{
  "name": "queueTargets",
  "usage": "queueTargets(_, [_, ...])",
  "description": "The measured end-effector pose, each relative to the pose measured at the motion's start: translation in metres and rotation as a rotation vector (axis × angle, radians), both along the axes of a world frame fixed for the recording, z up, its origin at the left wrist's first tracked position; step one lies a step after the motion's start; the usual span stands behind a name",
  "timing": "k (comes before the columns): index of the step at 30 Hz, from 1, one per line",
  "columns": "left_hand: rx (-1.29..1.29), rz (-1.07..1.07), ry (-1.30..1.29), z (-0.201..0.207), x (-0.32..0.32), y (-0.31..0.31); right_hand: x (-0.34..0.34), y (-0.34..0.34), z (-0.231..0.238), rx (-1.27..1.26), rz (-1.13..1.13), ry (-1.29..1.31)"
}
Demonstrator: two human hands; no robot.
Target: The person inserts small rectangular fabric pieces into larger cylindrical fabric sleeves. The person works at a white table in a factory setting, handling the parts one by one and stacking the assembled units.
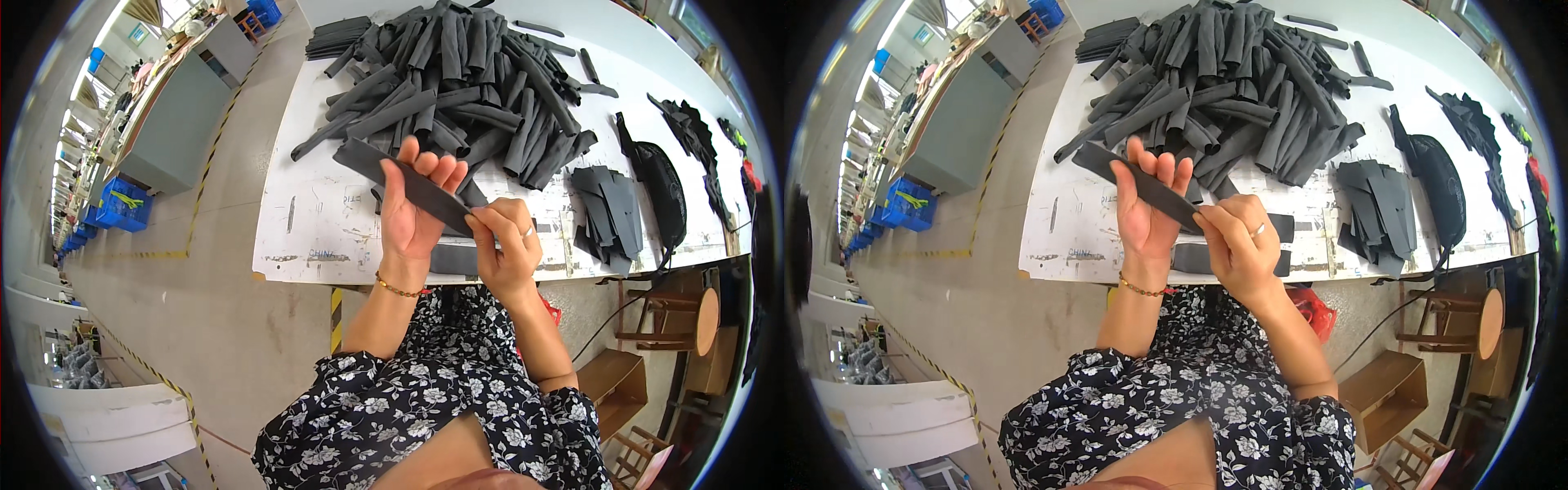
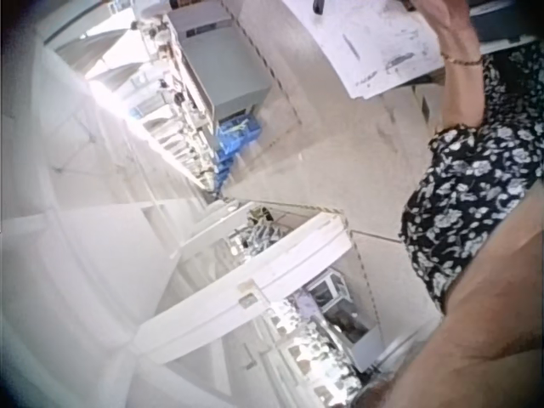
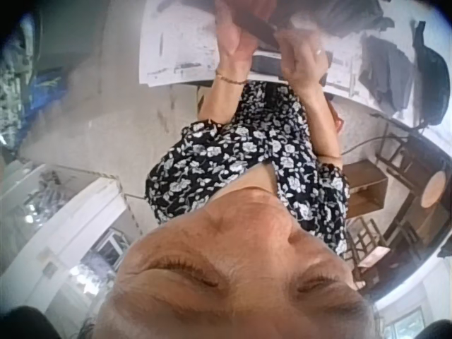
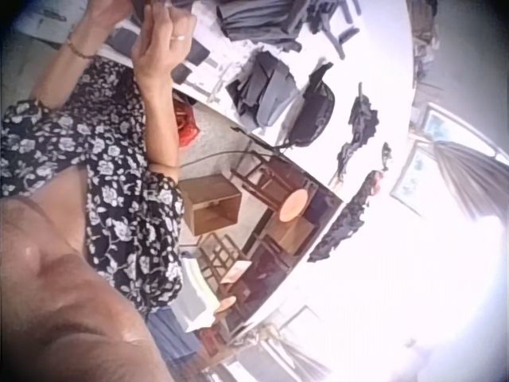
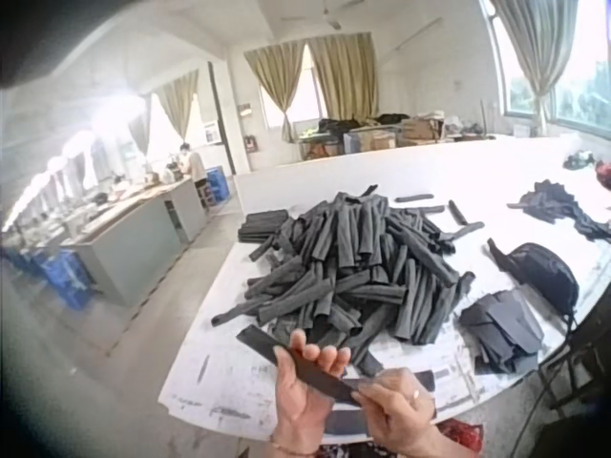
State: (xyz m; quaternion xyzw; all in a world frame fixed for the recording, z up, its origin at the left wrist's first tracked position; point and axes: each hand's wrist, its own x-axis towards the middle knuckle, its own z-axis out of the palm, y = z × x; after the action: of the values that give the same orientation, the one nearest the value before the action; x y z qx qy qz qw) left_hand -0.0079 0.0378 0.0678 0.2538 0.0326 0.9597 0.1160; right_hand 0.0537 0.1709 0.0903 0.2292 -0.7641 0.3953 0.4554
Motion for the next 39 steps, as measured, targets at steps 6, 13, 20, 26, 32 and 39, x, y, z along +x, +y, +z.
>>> queueTargets(6, [-0.041, 0.102, -0.364, -0.018, -0.003, -0.006, 0.01, 0.017, 0.0, 0.027, 0.128, -0.218])
queueTargets(13, [-0.747, 0.181, 0.039, 0.014, 0.023, -0.022, -0.002, 0.065, 0.054, -0.271, 0.351, -0.544])
queueTargets(20, [-1.193, -0.016, 0.214, 0.029, 0.032, -0.032, -0.009, 0.052, 0.104, 0.201, 0.524, -0.589])
queueTargets(26, [-1.298, -0.146, 0.169, 0.032, 0.03, -0.044, -0.018, 0.054, 0.103, 0.408, 0.53, -0.758])
queueTargets(32, [-1.208, -0.25, 0.104, 0.025, 0.027, -0.053, -0.036, 0.073, 0.1, 0.326, 0.689, -0.646])
queueTargets(39, [-1.237, -0.303, 0.098, 0.017, 0.024, -0.05, -0.032, 0.052, 0.097, 0.35, 0.599, -0.93])
